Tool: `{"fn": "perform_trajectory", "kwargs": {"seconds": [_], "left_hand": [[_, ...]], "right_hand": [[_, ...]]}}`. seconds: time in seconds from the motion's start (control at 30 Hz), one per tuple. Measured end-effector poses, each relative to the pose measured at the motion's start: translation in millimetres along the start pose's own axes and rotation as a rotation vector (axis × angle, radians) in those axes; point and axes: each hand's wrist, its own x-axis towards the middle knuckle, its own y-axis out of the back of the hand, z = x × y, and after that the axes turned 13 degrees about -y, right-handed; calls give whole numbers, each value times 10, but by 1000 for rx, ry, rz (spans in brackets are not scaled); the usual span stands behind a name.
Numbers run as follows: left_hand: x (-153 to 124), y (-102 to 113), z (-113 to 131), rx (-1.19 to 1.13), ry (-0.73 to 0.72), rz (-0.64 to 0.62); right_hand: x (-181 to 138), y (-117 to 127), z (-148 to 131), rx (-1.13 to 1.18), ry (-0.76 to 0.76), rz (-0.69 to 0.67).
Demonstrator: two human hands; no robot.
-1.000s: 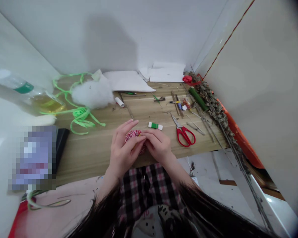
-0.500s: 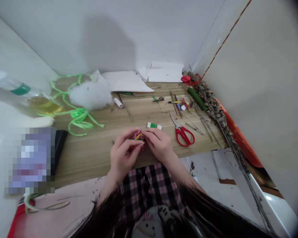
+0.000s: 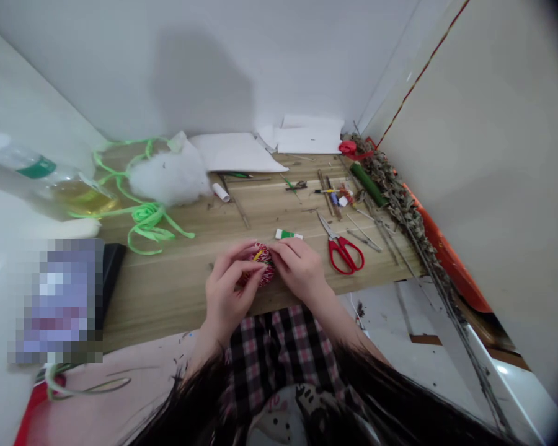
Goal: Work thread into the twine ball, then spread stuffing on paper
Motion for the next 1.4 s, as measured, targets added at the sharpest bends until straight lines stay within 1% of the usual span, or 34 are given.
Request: {"fn": "perform_trajectory", "kwargs": {"seconds": [0.23,0.43,0.53,0.7,0.97,1.17,1.3,1.4], "left_hand": [[-47,13,64,66,6,-3],[-124,22,-11,-26,136,-42],[-84,50,-49,-30,158,-91],[-12,102,-66,14,148,-218],[-79,99,-64,54,204,-344],[-60,118,19,24,235,-368],[-88,136,79,20,194,-367],[-129,147,97,35,158,-342]], "right_hand": [[-32,-16,11,54,22,-21],[-5,-32,11,84,13,-20],[14,-35,9,91,-6,-33],[15,-27,11,81,-24,-42],[8,31,-42,167,-7,-45],[-96,-3,-14,232,7,1],[-150,0,-11,282,16,35],[-177,14,-23,335,2,42]]}}
